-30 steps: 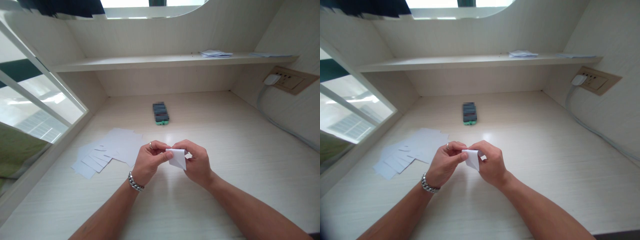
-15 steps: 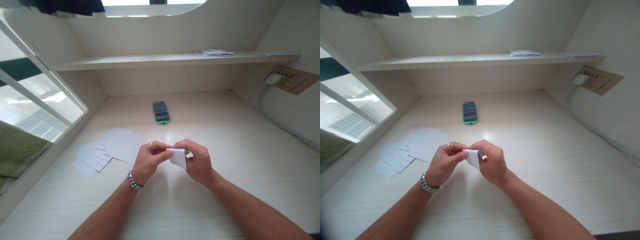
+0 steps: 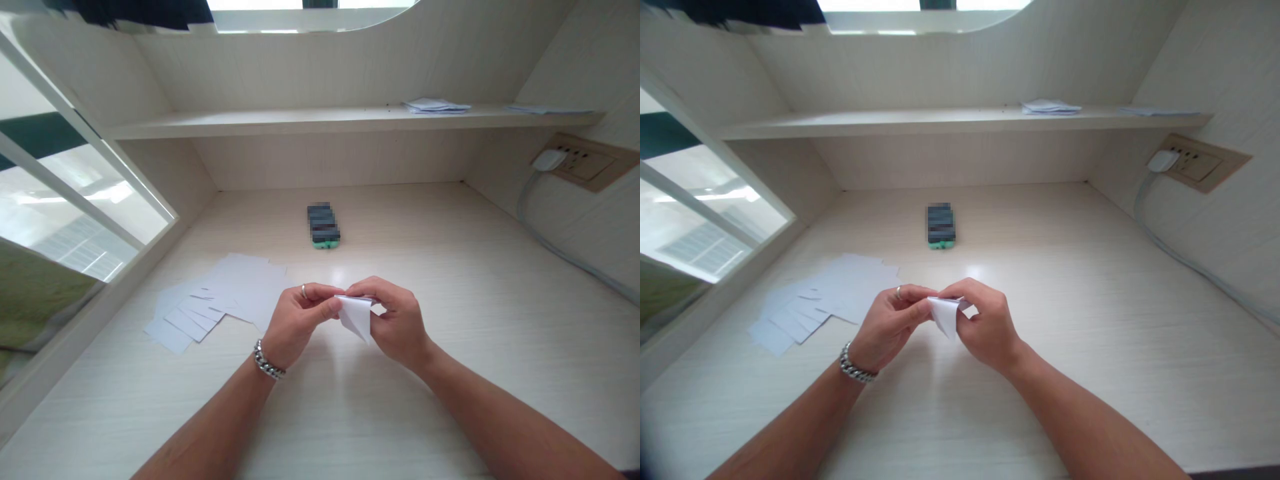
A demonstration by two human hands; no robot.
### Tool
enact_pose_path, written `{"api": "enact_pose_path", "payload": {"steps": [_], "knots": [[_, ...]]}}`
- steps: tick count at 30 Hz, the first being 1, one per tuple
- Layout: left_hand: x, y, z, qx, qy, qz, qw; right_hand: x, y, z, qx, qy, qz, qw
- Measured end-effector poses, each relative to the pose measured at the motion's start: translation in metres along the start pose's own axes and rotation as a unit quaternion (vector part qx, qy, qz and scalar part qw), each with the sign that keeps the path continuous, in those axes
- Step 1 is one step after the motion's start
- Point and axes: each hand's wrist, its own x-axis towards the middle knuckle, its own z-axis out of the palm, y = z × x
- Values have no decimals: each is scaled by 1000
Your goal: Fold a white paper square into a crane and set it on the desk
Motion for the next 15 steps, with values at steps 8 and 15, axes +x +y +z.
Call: {"api": "enact_pose_path", "payload": {"steps": [8, 15], "knots": [[1, -5, -2, 1, 4, 14, 1000, 0, 0, 2, 21, 4, 12, 1000], [2, -6, 0, -25, -2, 40, 999, 0, -1, 0, 30, -1, 12, 999]]}}
